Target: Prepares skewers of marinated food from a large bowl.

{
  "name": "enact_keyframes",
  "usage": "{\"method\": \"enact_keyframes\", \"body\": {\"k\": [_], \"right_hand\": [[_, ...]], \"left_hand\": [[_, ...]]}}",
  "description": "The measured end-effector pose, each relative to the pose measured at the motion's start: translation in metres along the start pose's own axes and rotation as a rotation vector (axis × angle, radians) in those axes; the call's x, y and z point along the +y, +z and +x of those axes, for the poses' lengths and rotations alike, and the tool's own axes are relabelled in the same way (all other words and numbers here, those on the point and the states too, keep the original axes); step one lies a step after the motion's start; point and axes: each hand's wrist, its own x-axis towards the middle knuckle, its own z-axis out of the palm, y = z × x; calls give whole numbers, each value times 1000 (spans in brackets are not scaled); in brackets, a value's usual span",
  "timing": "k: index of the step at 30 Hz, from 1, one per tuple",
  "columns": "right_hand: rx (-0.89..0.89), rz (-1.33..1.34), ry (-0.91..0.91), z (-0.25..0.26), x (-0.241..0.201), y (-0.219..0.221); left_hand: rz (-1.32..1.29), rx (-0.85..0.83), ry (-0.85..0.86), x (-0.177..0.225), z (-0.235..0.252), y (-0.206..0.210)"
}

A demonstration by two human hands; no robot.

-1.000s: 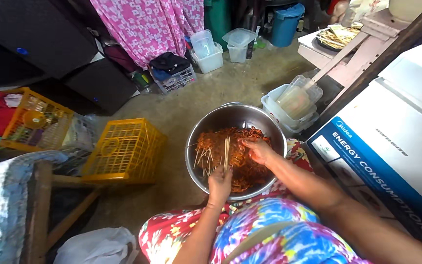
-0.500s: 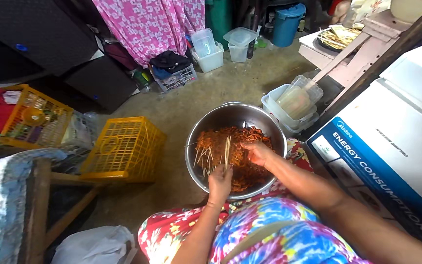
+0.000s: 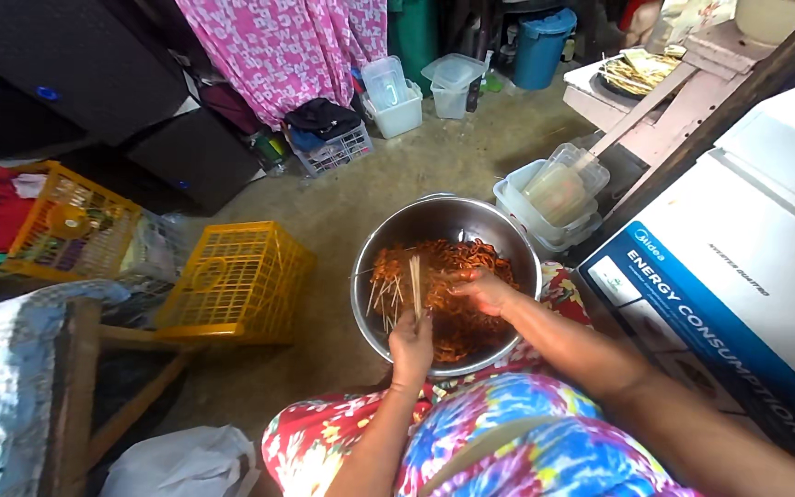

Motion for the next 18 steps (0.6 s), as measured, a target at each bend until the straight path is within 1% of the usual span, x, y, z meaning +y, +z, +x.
{"method": "enact_keyframes", "body": {"k": [2,3,5,6,8,9,18], "right_hand": [[73,-2,-10,3,-2,-5],[134,64,-3,4,-4,-5],[226,255,-19,7,-6,-6],[242,318,-39,9,-6,-8],[256,365,-59,11,-6,-10],[259,368,-59,11,-6,-10],[196,256,-26,6,-8,-8]], "left_hand": [[-30,45,-16,-2,1,0],[-38,47,-22,-3,2,0],[-30,2,-24,-3,1,-1],[-20,-47,-21,-2,1,-1],[-13,-150,-13,1,1,-3],[-15,-176,-9,2,1,-3],[-17,-151,-8,1,0,-1]]}}
